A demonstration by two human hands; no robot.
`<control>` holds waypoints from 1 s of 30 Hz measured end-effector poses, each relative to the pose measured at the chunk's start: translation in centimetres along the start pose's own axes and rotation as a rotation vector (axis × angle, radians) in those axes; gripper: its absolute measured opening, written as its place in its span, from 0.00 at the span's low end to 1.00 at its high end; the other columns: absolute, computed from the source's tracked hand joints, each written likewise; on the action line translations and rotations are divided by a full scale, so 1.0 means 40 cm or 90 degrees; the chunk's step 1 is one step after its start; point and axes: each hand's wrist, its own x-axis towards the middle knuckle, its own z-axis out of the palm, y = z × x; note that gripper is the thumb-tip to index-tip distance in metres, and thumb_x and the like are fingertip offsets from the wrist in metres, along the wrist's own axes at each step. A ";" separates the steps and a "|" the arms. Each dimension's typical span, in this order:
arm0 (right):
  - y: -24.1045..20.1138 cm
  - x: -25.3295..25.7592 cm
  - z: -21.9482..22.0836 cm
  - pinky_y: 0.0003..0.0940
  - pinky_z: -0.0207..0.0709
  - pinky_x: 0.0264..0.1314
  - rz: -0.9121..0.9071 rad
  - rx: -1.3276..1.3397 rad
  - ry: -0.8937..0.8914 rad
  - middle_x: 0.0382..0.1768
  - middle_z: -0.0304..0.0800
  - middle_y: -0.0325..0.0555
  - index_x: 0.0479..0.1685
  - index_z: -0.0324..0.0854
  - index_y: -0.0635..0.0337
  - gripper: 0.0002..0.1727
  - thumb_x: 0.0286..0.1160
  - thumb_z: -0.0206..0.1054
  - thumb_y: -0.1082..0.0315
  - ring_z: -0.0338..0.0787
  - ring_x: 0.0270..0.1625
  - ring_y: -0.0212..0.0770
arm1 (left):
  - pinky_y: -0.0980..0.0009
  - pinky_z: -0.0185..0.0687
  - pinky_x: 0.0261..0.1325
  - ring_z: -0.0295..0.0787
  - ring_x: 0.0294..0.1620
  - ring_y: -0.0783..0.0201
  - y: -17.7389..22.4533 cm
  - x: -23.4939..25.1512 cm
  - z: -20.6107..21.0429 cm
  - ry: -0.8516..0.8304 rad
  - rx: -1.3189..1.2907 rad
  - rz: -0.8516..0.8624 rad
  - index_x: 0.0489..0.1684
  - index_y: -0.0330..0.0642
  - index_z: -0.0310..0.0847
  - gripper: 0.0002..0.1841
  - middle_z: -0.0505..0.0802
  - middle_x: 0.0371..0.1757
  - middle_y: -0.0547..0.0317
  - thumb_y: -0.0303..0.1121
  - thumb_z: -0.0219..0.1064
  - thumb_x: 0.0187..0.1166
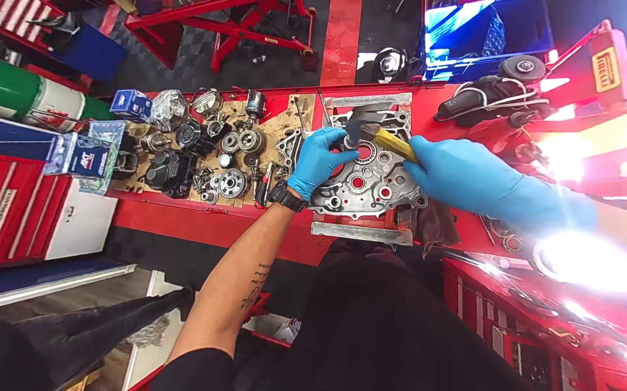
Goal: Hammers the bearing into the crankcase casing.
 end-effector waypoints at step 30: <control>0.030 -0.076 0.005 0.51 0.72 0.24 0.013 0.034 0.061 0.19 0.76 0.44 0.44 0.73 0.53 0.12 0.89 0.53 0.56 0.84 0.25 0.52 | 0.57 0.80 0.69 0.87 0.62 0.65 0.032 0.007 0.063 -0.018 0.086 -0.012 0.53 0.52 0.94 0.19 0.95 0.54 0.63 0.48 0.82 0.66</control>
